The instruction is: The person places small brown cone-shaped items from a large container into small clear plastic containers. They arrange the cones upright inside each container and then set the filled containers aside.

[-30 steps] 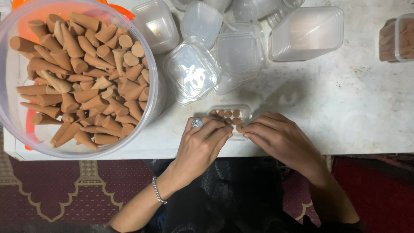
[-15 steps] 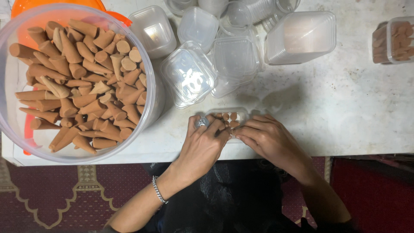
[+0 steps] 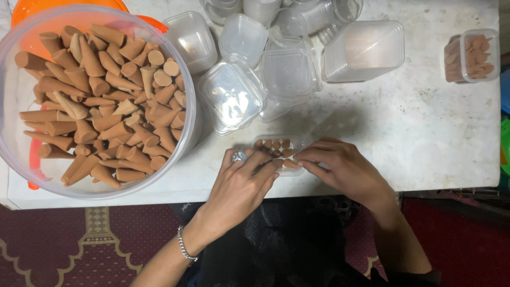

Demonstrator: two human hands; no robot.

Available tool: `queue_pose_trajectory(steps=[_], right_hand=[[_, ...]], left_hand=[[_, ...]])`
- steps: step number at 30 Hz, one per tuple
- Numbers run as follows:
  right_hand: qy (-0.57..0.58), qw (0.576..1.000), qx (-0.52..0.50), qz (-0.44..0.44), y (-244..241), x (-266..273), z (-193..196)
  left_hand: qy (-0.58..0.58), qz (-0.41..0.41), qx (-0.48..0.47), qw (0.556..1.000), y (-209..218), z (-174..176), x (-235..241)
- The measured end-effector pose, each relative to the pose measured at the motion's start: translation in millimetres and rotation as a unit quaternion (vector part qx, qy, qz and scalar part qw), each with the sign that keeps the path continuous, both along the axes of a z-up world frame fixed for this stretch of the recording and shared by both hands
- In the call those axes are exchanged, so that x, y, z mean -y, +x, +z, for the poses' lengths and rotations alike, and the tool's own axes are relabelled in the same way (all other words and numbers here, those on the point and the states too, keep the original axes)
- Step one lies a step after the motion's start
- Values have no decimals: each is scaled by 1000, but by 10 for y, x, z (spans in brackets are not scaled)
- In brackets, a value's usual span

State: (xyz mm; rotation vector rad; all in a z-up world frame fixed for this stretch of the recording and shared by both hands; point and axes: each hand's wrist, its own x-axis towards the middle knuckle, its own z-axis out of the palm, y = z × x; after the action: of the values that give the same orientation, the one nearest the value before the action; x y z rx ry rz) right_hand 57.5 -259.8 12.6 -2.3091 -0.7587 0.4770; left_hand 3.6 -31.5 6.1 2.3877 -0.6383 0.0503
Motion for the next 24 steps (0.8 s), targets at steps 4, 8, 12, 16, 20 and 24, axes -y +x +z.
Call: queue_pose_trajectory(steps=[4, 8, 12, 16, 20, 24], right_hand=[[-7, 1000, 18, -9, 27, -14, 75], [-124, 990, 58, 34, -28, -170, 139], [-228, 965, 91, 90, -105, -271, 106], [-290, 942, 115, 127, -102, -274, -61], [-314, 931, 111, 150, -79, -312, -112], [-311, 930, 116, 155, -58, -337, -80]], left_hand=[[-37, 10, -3, 999, -61, -24, -158], [-60, 53, -9, 997, -93, 55, -255], [-85, 78, -73, 991, -108, -33, -224], [-116, 63, -126, 983, -78, -66, -135], [-120, 65, -154, 979, -57, -154, -79], [-113, 71, -166, 977, -59, -323, -94]])
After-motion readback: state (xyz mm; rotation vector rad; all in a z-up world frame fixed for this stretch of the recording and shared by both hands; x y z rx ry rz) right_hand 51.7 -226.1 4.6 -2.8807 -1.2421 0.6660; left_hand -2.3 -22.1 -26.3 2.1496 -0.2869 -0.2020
